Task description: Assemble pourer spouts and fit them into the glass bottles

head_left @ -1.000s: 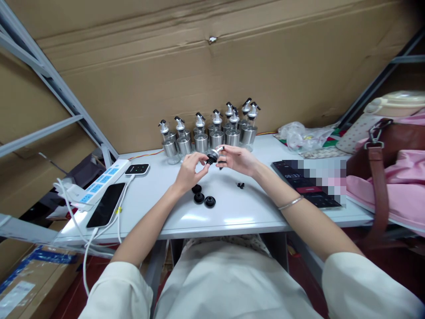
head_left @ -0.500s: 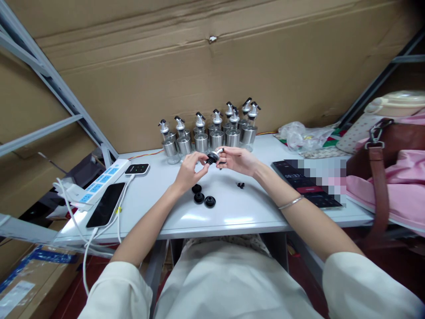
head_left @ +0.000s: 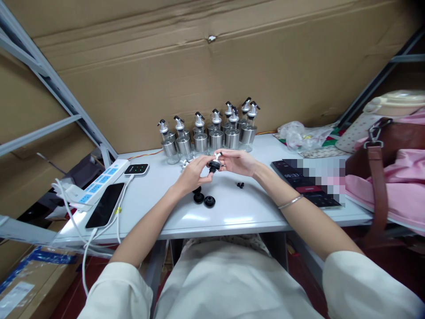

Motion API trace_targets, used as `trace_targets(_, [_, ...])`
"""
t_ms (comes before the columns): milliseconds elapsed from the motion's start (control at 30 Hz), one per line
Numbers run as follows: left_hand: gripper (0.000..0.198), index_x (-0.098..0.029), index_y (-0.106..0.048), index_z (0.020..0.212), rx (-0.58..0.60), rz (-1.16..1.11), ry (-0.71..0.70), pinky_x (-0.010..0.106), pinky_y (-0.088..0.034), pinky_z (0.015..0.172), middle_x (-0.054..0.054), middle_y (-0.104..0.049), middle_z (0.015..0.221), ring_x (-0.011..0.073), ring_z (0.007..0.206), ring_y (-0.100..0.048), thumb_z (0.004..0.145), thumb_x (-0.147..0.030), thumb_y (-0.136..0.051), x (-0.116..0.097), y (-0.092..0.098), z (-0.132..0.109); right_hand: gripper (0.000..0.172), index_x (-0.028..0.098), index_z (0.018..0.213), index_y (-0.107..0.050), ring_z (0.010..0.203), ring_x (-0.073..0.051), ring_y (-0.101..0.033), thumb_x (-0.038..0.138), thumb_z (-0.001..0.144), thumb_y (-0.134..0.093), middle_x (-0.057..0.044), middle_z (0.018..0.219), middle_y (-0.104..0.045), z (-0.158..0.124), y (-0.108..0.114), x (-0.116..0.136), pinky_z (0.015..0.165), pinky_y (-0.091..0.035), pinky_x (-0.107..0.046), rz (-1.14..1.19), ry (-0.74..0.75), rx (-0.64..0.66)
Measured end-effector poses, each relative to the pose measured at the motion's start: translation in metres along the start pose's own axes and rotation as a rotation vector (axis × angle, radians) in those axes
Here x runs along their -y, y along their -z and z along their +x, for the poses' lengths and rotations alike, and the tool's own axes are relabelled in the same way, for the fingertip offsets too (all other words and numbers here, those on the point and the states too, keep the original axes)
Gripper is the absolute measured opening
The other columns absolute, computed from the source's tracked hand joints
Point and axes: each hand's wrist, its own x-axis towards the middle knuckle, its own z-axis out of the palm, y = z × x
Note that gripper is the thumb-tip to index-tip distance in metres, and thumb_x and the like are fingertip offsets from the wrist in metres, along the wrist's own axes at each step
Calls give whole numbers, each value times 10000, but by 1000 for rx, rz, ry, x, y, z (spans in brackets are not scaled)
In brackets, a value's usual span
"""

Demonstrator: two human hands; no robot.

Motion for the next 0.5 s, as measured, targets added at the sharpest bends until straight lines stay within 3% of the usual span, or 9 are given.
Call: trace_targets(500, [332, -190, -490, 1128, -16, -27, 23, 294, -451, 822, 54, -589, 995, 162, 863, -557, 808, -113, -523, 0, -1, 2, 116, 139, 871, -641, 733, -143, -608, 121, 824, -537, -39, 800, -651, 0, -6, 1, 670, -489, -271, 11, 17, -15])
